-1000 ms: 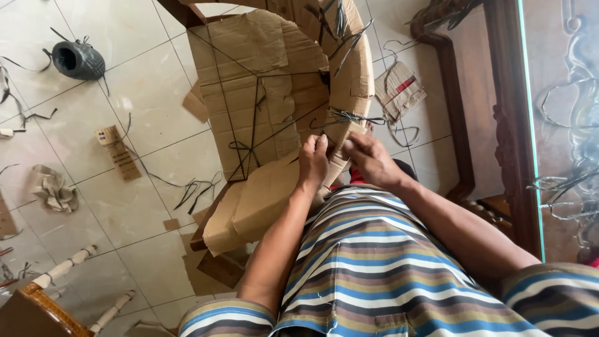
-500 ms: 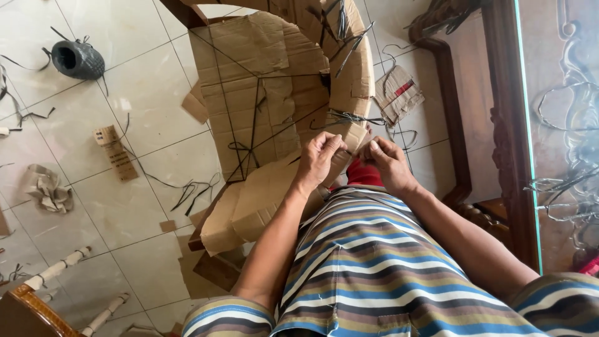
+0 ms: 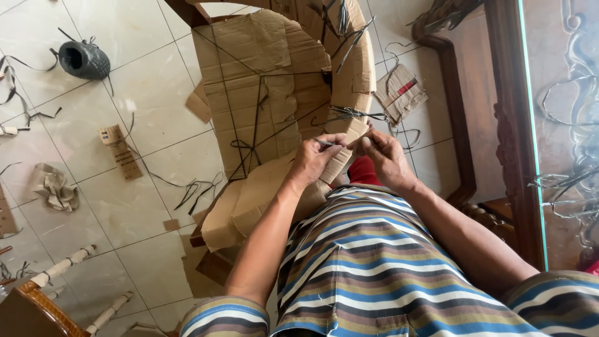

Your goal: Securing cardboard padding to a curved frame using wire ties

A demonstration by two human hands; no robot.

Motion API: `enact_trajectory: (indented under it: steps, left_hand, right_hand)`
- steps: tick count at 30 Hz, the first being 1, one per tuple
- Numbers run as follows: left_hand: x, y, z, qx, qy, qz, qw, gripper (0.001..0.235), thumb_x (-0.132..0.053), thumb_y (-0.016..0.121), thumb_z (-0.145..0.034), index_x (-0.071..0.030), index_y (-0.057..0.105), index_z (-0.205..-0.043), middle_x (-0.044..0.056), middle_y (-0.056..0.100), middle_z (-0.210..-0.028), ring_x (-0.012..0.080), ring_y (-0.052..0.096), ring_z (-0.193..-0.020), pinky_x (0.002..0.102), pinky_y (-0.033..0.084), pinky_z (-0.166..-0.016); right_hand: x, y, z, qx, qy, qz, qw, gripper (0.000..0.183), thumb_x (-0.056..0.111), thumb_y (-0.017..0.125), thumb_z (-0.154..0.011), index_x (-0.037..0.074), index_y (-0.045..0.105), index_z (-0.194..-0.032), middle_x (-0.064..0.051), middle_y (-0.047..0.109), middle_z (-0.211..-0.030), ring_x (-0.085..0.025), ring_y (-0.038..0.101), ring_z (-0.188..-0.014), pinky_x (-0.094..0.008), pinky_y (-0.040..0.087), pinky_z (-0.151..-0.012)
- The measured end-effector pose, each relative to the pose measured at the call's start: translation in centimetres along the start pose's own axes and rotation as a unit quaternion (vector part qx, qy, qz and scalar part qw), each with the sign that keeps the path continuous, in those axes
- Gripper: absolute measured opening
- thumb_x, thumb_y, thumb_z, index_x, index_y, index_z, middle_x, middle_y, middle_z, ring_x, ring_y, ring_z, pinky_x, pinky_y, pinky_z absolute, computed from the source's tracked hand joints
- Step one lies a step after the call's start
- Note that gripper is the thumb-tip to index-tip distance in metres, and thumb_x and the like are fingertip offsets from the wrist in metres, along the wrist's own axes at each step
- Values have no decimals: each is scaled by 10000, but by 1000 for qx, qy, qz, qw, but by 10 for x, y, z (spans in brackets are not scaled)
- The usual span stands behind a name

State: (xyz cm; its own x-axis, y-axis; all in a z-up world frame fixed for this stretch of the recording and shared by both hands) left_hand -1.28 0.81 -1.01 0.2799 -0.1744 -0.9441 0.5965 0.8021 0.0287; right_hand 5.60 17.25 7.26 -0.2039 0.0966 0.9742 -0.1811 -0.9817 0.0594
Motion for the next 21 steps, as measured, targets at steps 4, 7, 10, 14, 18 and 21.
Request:
enact_trajectory:
  steps: [4,7,10,14,18,21]
  left_hand:
    - [-17,-1,8,-11,-22,85,996,195,-166,663,-1014,-70,768,-1147,32,777,-964,66,677,-891,265,604,-856]
    - [-7,3,2,-38,-14,98,994,216,-179,636,-1043,-26,746,-1148,60,771,-934,74,699,-845,248,623,-795]
    - [-2,6,-2,-59,26,46,997,181,-163,661,-1034,-34,759,-1116,150,766,-942,177,757,-812,296,645,-697]
    - [7,8,-13,-50,-7,71,996,215,-130,695,-994,0,695,-1166,108,723,-817,148,718,-691,255,641,-630]
    - [21,11,-22,-41,-52,107,992,360,-145,789,-919,-6,568,-1167,101,733,-775,109,690,-605,191,596,-534]
    - [33,12,-21,-37,-96,130,986,280,-135,810,-900,9,644,-1074,130,740,-730,122,689,-514,197,554,-409]
  right_hand:
    - [-19,-5,4,-21,9,-43,999,273,144,527,-1114,21,659,-910,-40,596,-822,-118,557,-829,-313,529,-832]
    - [-21,-6,5,-23,1,-46,999,288,159,519,-1122,17,636,-899,-54,600,-819,-113,558,-841,-304,518,-828]
    - [-19,-7,7,-32,9,-49,998,279,149,518,-1120,12,635,-907,-68,617,-831,-126,576,-836,-306,526,-832]
    - [1,-5,11,-16,-26,17,999,276,148,533,-1109,-2,644,-905,-125,651,-849,-159,596,-880,-359,528,-833]
    - [15,-6,3,14,-129,126,984,276,86,555,-1078,19,634,-822,-170,701,-977,-338,696,-1060,-420,524,-907]
    - [0,-11,-3,29,-143,161,976,248,63,570,-1058,55,676,-833,-159,713,-1103,-323,700,-1021,-434,528,-863]
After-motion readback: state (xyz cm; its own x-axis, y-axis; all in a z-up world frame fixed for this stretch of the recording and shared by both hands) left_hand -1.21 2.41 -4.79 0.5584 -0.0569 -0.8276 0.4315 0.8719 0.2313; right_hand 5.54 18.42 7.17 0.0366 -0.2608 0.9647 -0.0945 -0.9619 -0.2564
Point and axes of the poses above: each hand's wrist, its own z-axis away from the middle knuckle, its own y-axis out of the palm, x = y × z, the point moved 2 cm from there along -z, towards the middle knuckle
